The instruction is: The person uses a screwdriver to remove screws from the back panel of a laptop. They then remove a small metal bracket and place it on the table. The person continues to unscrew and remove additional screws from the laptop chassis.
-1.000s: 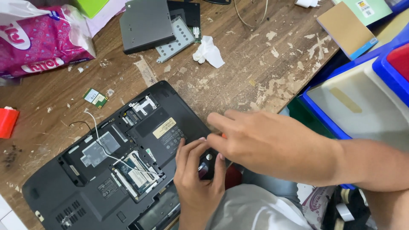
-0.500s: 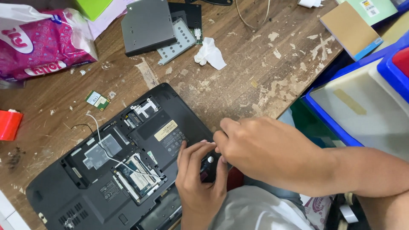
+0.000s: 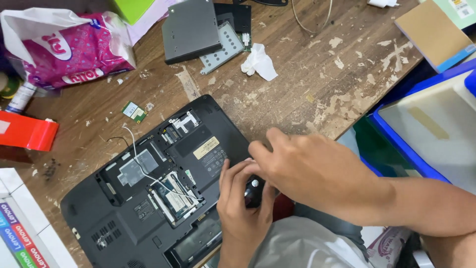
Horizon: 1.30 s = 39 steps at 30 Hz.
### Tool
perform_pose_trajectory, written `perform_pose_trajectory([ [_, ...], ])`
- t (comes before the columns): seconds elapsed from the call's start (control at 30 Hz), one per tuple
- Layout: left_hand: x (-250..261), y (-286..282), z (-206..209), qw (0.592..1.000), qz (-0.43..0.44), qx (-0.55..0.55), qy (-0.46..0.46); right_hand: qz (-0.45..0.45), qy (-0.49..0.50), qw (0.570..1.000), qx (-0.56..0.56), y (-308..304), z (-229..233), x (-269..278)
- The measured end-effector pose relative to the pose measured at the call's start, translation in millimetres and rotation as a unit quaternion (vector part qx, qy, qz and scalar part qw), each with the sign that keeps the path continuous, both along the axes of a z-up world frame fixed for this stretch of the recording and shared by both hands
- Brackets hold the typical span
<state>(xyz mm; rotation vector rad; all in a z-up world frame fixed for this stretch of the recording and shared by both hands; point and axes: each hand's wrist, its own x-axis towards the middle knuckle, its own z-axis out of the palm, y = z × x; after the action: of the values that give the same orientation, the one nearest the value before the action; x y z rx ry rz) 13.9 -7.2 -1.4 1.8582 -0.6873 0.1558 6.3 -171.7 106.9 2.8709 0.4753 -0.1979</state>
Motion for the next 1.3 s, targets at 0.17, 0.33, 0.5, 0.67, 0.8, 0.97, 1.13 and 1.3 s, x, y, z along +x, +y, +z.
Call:
perform_pose_trajectory([
  [0.17, 1, -7, -5, 0.999, -0.028, 0.024, 0.015, -0.013, -0.005, 1.000, -0.014, -4, -3, -8],
  [0.33, 9, -11, -25, 0.995, -0.094, 0.017, 0.002, 0.097, -0.017, 0.992, 0.073, -11, 13, -3],
  [0.5, 25, -16, -7, 0.995, -0.088, 0.016, -0.039, 0.138, -0.093, 0.981, 0.100, -7, 0, -1],
  [0.67, 28, -18, -28, 0.992, 0.005, 0.016, -0.122, 0.122, -0.164, 0.966, 0.159, -8, -8, 8],
  [0.8, 31, -21, -29, 0.992, 0.062, 0.042, -0.103, 0.114, -0.071, 0.855, 0.502, -7, -17, 7],
  [0.97, 33, -29, -16, 0.992, 0.070, 0.055, -0.087, -0.027, -0.093, 0.669, 0.737, 11, -45, -2],
  [1.13, 32, -29, -27, 0.990, 0.067, 0.097, -0.084, -0.038, -0.071, 0.478, 0.875, 25, -62, -5],
  [1.3, 27, -19, -20, 0.999, 0.004, 0.036, -0.030, -0.026, -0.150, 0.539, 0.828, 37, -75, -5],
])
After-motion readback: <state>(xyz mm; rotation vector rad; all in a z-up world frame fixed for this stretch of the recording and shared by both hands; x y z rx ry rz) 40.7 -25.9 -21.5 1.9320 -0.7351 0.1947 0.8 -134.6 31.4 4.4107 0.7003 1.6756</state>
